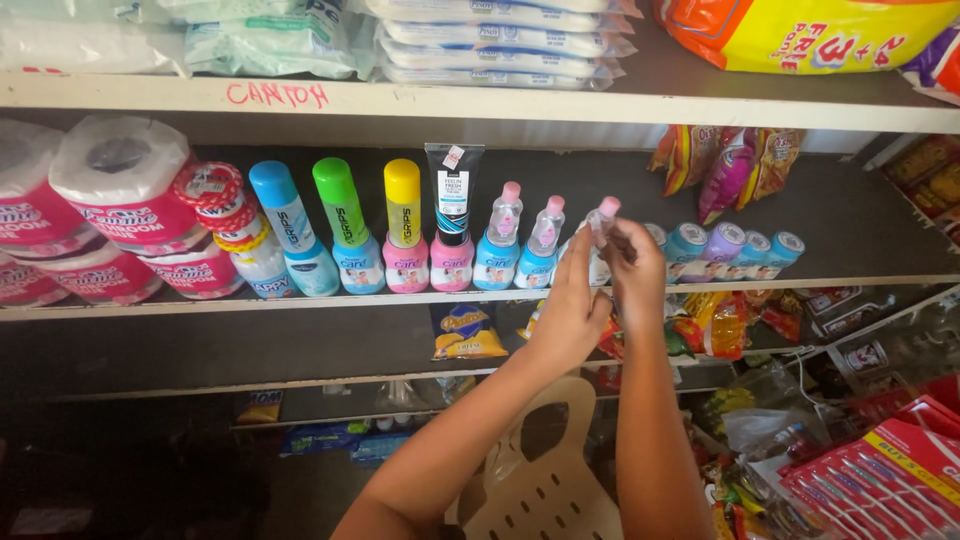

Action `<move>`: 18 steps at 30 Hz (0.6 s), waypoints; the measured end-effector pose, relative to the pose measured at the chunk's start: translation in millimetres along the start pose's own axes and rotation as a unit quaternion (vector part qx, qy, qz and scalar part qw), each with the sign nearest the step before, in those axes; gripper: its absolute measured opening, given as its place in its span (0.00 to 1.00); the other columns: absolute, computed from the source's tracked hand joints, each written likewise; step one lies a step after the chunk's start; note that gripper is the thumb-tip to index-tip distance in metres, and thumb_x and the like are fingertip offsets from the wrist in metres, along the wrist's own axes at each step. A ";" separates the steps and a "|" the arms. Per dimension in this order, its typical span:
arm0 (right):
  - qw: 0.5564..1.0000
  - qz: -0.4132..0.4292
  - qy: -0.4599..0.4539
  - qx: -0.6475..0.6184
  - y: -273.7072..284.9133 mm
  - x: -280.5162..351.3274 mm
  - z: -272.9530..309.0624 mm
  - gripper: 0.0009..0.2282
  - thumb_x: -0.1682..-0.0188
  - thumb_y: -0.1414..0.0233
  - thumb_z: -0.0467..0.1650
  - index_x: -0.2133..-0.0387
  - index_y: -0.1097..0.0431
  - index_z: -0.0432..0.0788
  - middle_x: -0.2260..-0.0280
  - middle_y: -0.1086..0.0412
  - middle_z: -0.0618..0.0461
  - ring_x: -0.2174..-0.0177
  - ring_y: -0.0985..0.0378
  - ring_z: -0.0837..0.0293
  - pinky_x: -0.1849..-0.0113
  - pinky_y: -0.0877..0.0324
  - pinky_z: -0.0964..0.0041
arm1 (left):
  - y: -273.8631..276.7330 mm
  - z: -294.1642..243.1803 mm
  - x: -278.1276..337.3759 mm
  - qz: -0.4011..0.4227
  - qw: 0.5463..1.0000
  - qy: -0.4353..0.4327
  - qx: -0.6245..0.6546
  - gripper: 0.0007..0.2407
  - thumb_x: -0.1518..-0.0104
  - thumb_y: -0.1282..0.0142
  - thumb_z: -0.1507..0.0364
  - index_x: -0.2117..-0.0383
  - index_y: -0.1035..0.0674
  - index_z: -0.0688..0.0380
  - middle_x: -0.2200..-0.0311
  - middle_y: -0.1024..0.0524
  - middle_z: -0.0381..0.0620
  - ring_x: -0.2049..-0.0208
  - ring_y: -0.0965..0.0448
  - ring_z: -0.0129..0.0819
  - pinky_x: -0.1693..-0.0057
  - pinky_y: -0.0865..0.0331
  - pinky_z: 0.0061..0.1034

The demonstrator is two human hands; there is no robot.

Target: Organizing and arranging various personal care and household items from store shelves onto a counter.

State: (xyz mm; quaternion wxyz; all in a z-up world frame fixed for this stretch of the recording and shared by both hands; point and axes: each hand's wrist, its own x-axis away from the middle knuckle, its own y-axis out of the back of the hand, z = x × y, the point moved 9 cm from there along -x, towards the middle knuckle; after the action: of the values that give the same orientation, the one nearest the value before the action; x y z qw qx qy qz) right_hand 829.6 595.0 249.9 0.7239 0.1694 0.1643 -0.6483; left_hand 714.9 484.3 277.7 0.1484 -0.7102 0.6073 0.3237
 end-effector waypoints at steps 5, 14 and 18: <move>0.999 -0.032 -0.005 -0.008 7.0 10.9 9.4 0.10 0.47 0.47 0.21 0.53 0.30 0.37 0.57 0.26 0.54 0.57 0.22 0.63 0.54 0.27 0.69 | 9.5 -10.3 -0.1 -0.010 1.000 -0.012 -0.003 0.33 0.44 0.53 0.82 0.30 0.49 0.69 0.34 0.41 0.72 0.32 0.41 0.65 0.29 0.44 0.43; 0.999 -0.002 0.009 -0.035 -30.9 45.8 70.0 0.09 0.46 0.47 0.19 0.53 0.31 0.35 0.57 0.27 0.54 0.56 0.25 0.64 0.52 0.29 0.69 | 76.5 -59.9 8.4 -0.073 0.995 -0.069 -0.025 0.26 0.46 0.47 0.88 0.37 0.32 0.62 0.44 0.32 0.58 0.39 0.30 0.55 0.35 0.34 0.37; 0.997 0.031 0.014 -0.068 -71.0 59.4 87.6 0.10 0.48 0.46 0.19 0.54 0.30 0.35 0.57 0.27 0.54 0.56 0.25 0.64 0.51 0.29 0.69 | 121.8 -52.8 15.8 -0.103 0.994 -0.021 -0.003 0.23 0.45 0.45 0.88 0.41 0.27 0.59 0.50 0.26 0.55 0.48 0.23 0.49 0.44 0.27 0.33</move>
State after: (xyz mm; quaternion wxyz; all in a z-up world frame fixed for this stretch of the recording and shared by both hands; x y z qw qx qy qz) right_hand 766.9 495.1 298.3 0.7512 0.1337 0.2132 -0.6102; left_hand 613.7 413.7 329.2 0.1917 -0.7626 0.5266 0.3231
